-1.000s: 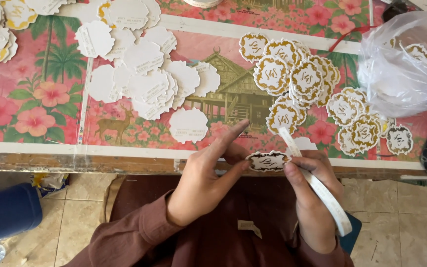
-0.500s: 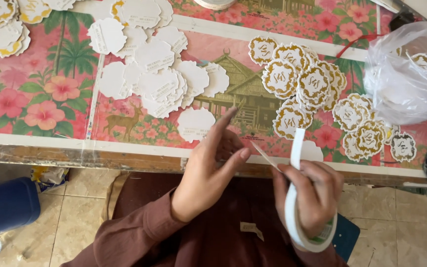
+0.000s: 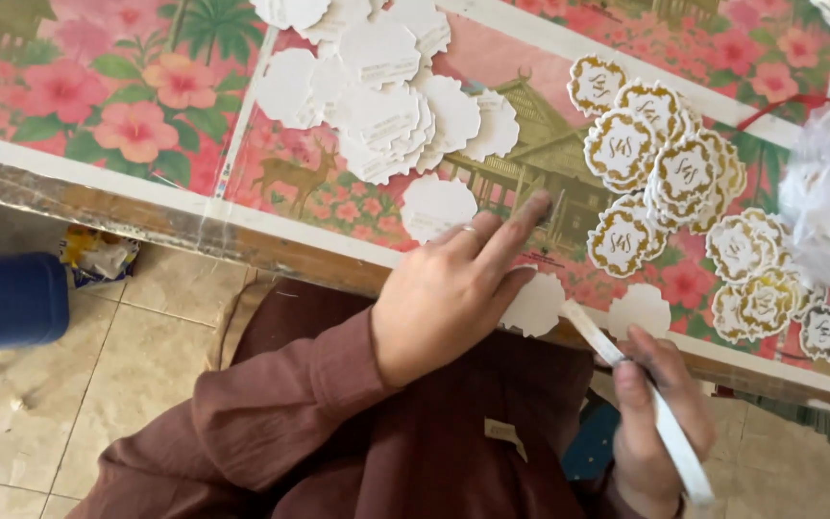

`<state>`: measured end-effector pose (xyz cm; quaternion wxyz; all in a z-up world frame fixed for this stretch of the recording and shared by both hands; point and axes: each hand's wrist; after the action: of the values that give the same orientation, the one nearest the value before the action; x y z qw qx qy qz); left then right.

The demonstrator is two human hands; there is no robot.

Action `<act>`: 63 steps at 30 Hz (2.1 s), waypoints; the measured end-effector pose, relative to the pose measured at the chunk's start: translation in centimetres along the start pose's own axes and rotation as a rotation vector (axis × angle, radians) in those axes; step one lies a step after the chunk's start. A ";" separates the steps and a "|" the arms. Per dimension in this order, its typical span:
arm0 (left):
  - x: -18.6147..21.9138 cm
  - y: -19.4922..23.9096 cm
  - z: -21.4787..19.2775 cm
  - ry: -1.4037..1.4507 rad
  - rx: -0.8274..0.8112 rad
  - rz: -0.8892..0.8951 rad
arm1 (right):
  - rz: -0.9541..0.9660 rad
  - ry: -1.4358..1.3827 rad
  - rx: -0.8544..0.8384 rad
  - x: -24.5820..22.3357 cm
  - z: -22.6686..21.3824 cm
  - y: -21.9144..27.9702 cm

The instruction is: Applying double-sided tape to the back of decorative paper cutouts in a print shop finishing area.

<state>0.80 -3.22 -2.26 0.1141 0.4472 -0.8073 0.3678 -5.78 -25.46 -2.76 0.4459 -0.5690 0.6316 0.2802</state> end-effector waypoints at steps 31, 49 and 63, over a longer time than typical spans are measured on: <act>-0.5 3.3 -1.1 -0.104 0.012 0.486 | 0.127 0.218 -0.142 -4.5 3.2 -1.3; 2.5 4.0 0.6 -0.414 -0.096 0.420 | -0.384 0.808 -0.003 -1.1 1.0 1.6; -1.1 2.9 -3.5 0.009 0.008 0.487 | -0.311 0.667 -0.009 0.0 -3.6 -1.4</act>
<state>-1.41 0.93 -1.79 0.0238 0.2385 -0.8892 0.3898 -5.33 -28.85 -0.88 0.2504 -0.7201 0.6470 0.0109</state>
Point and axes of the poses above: each hand's wrist, its own y-axis away from the middle knuckle, its own z-axis out of the palm, x = y × z, and after that the axes turned 11 degrees about z, right-handed
